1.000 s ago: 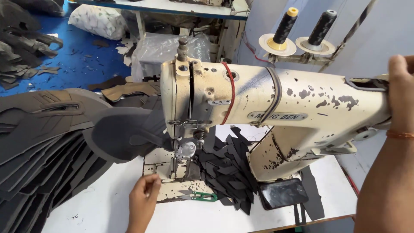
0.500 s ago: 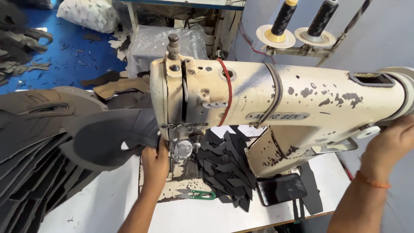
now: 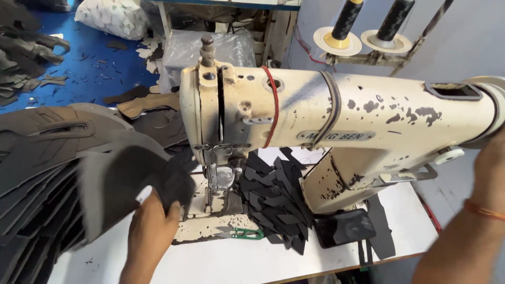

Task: The person uses a sewing machine to stitch black rubber or synthetic material pieces, likely car floor mats or parts. They guide the material under the needle, cut the thread, and handle the finished pieces, stacking them on the table.

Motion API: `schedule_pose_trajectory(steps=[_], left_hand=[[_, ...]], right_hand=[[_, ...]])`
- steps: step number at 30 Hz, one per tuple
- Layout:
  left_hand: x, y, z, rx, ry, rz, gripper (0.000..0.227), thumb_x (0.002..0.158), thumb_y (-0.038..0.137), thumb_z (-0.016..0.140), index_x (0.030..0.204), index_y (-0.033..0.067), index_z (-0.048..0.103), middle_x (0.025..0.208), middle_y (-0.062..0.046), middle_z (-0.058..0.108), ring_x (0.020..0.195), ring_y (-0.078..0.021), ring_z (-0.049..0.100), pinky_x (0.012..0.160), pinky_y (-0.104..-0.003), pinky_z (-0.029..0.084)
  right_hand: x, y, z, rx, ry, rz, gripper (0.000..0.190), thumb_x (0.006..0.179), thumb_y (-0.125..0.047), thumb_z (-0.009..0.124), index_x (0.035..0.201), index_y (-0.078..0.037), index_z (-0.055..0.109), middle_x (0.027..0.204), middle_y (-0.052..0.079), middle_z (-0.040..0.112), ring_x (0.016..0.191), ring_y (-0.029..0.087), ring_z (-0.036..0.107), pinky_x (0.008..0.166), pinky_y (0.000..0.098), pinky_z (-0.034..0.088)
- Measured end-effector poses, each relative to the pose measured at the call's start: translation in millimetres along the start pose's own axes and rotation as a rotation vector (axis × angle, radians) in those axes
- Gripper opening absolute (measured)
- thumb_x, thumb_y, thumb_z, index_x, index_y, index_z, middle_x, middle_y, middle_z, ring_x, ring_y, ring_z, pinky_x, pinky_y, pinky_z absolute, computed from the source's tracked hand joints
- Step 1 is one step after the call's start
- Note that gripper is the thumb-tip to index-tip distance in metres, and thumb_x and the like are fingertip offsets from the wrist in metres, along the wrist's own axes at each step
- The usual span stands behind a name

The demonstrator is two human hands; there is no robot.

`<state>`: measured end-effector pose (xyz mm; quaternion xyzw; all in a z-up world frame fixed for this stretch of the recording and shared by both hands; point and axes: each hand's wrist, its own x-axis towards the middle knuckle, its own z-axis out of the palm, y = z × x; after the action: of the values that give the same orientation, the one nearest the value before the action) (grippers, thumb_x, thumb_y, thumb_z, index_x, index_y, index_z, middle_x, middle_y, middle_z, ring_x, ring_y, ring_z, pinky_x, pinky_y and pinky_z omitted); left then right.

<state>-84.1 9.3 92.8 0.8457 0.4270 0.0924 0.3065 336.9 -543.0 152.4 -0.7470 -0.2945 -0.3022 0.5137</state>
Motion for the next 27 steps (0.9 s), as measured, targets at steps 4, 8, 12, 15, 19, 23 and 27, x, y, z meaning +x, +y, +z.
schedule_pose_trajectory(steps=[4, 8, 12, 15, 19, 23, 27], left_hand=[[-4.8, -4.9, -16.7, 0.061, -0.172, 0.103, 0.041, 0.085, 0.025, 0.072, 0.110, -0.0035, 0.057, 0.093, -0.031, 0.071, 0.095, -0.0469, 0.068, 0.084, -0.053, 0.054], [-0.8, 41.8, -56.8, 0.387, -0.188, 0.078, 0.036, 0.088, 0.019, 0.068, 0.115, -0.0006, 0.054, 0.097, -0.028, 0.072, 0.095, -0.0440, 0.071, 0.089, -0.055, 0.054], [42.0, 47.4, -29.9, 0.412, -0.075, 0.215, 0.035, 0.086, 0.011, 0.064, 0.117, -0.0015, 0.055, 0.095, -0.026, 0.074, 0.093, -0.0424, 0.073, 0.087, -0.054, 0.057], [78.9, 29.6, 10.7, 0.401, -0.207, 0.303, 0.034, 0.083, 0.012, 0.066, 0.114, 0.0004, 0.060, 0.099, -0.026, 0.072, 0.097, -0.0412, 0.072, 0.087, -0.052, 0.057], [77.6, 31.5, 18.9, 0.405, -0.242, 0.501, 0.039, 0.076, 0.009, 0.069, 0.115, 0.0095, 0.067, 0.110, -0.020, 0.067, 0.103, -0.0389, 0.067, 0.087, -0.050, 0.054], [54.3, 49.1, -16.0, 0.369, -0.056, 0.574, 0.042, 0.075, 0.004, 0.069, 0.117, 0.0119, 0.066, 0.102, -0.015, 0.069, 0.100, -0.0363, 0.068, 0.084, -0.048, 0.055], [63.0, 30.9, 20.0, 0.331, 0.005, 0.523, 0.046, 0.084, 0.001, 0.065, 0.126, 0.0188, 0.065, 0.099, -0.013, 0.071, 0.095, -0.0357, 0.069, 0.081, -0.048, 0.055]], right_hand=[[-19.0, -23.2, 31.0, 0.122, 0.177, 0.091, 0.041, 0.126, -0.018, 0.035, 0.134, 0.007, 0.066, 0.130, 0.013, 0.074, 0.117, 0.018, 0.074, 0.101, 0.0292, 0.061], [-33.3, -57.8, 58.7, 0.041, 0.352, 0.037, 0.041, 0.125, -0.018, 0.035, 0.126, 0.010, 0.066, 0.120, 0.014, 0.074, 0.106, 0.018, 0.071, 0.093, 0.0310, 0.060], [-39.0, -67.9, 61.7, -0.119, 0.341, -0.038, 0.039, 0.125, -0.018, 0.033, 0.118, 0.011, 0.058, 0.113, 0.013, 0.070, 0.097, 0.017, 0.065, 0.090, 0.0316, 0.057], [-38.9, -69.3, 62.6, -0.292, 0.387, -0.042, 0.035, 0.124, -0.020, 0.036, 0.114, 0.009, 0.052, 0.107, 0.013, 0.064, 0.092, 0.018, 0.058, 0.088, 0.0345, 0.053], [-38.3, -78.1, 63.6, -0.404, 0.415, -0.038, 0.034, 0.125, -0.021, 0.036, 0.116, 0.008, 0.051, 0.108, 0.015, 0.060, 0.099, 0.024, 0.057, 0.093, 0.0394, 0.050], [-40.5, -71.1, 67.4, -0.435, 0.429, -0.056, 0.036, 0.125, -0.023, 0.034, 0.115, 0.008, 0.050, 0.109, 0.017, 0.060, 0.099, 0.025, 0.058, 0.094, 0.0409, 0.048], [-38.8, -82.1, 79.7, -0.377, 0.432, -0.084, 0.038, 0.125, -0.025, 0.032, 0.116, 0.008, 0.050, 0.110, 0.016, 0.059, 0.099, 0.025, 0.058, 0.093, 0.0392, 0.049]])
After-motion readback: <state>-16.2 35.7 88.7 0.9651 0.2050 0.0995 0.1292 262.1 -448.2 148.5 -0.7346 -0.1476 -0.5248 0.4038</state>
